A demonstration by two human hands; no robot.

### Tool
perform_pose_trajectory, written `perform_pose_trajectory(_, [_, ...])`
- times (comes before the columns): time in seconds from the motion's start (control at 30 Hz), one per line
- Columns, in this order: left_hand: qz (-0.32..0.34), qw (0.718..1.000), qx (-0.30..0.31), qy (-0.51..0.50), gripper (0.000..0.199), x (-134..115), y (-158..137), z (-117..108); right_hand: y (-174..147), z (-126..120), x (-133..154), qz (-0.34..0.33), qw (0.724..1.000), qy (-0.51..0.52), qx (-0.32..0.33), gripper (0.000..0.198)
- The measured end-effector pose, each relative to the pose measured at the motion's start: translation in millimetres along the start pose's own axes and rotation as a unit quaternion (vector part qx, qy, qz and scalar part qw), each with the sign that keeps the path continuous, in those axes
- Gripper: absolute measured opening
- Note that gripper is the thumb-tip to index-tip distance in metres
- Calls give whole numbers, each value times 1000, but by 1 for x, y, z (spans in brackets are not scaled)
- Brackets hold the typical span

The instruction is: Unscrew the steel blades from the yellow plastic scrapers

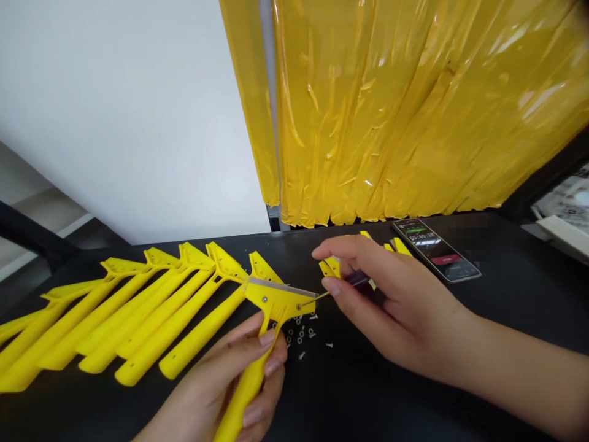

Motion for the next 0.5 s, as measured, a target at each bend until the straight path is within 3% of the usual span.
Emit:
perform_pose_trajectory(0.13, [-7, 1000, -14, -8, 34, -2, 5, 2, -1, 0, 2, -7, 1000, 13, 13, 41])
perform_pose_trajectory(0.37, [-24, 998, -44, 23, 37, 19, -9, -19, 0, 7, 1, -20, 1000, 9, 19, 44])
perform_pose_trajectory(0.5, [-11, 997, -78, 26, 34, 18, -16, -24, 1, 3, 6, -31, 999, 16, 29, 47])
Point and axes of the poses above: each hand's wrist, its own y-axis towards the middle knuckle, its own z-axis out of the palm, x = y × z, the point moved 6 cm from there along y, towards the middle knuckle, and after that the axes turned 8 degrees about -y, right-handed, at the moved point
